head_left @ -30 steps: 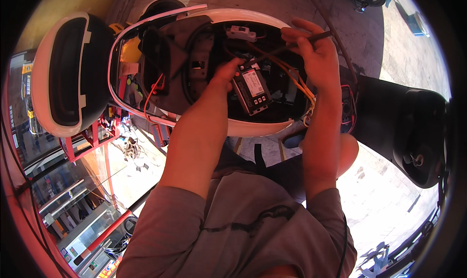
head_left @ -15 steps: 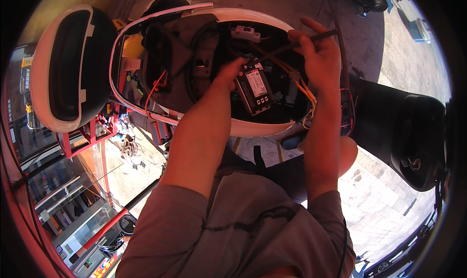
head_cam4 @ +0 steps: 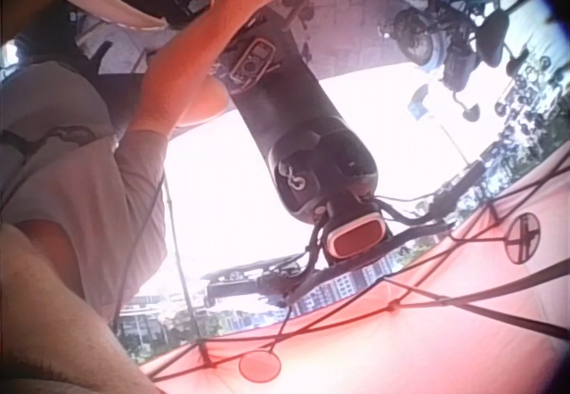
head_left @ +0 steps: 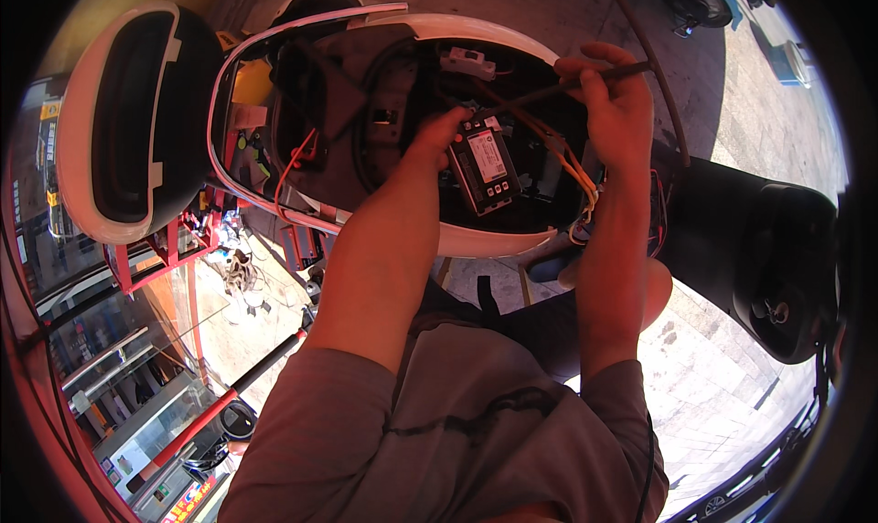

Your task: The person works on the internal electronics of a white electric scooter with the seat compartment open. They use a multimeter to test connections and a screwdriver to adjust components within the wiring harness.

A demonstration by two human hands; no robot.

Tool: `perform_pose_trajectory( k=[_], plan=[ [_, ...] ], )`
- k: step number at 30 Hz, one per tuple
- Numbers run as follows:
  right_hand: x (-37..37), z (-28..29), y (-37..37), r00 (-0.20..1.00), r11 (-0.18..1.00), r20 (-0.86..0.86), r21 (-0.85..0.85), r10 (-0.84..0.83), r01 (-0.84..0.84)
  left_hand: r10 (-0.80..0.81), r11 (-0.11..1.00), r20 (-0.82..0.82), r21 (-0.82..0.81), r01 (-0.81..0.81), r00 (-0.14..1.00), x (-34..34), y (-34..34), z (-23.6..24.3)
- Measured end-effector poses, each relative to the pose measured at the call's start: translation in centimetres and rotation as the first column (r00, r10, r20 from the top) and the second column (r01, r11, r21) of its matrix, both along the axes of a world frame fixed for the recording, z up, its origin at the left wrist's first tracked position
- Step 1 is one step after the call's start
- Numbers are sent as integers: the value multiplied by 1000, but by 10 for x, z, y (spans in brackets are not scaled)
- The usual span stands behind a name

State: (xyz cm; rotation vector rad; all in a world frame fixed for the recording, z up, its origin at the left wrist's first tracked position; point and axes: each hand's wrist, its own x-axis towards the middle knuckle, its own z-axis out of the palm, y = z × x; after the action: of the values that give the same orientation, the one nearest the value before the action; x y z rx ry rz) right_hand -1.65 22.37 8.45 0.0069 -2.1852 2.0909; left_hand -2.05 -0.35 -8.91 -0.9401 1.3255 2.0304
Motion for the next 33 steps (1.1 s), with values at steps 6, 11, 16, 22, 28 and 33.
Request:
perform_pose_trajectory(
  k=[6, 11, 16, 22, 28, 33],
  plan=[
    [-11, -1, 0, 999, 998, -14, 45, 36, -35, -28, 996, -7, -79, 27, 1000, 0, 2, 7],
    [-40, -6, 6, 986, 998, 152, -12, -63, 66, -51, 987, -6, -151, 50, 999, 1, 2, 17],
    [-65, -17, 15, 981, 1000, 195, -25, 1, 4, -103, 979, 2, -177, 101, 995, 0, -1, 18],
    [-84, -27, 13, 981, 1000, 192, -13, 17, -15, -86, 979, -34, -191, 78, 996, 1, -2, 14],
    [-83, -30, 16, 988, 999, 156, -33, -8, 13, -73, 988, -42, -141, 66, 996, 2, -2, 11],
    [-82, -32, 16, 983, 999, 183, -41, -17, 24, -90, 981, -35, -177, 83, 995, 0, -3, 6]
  ],
)
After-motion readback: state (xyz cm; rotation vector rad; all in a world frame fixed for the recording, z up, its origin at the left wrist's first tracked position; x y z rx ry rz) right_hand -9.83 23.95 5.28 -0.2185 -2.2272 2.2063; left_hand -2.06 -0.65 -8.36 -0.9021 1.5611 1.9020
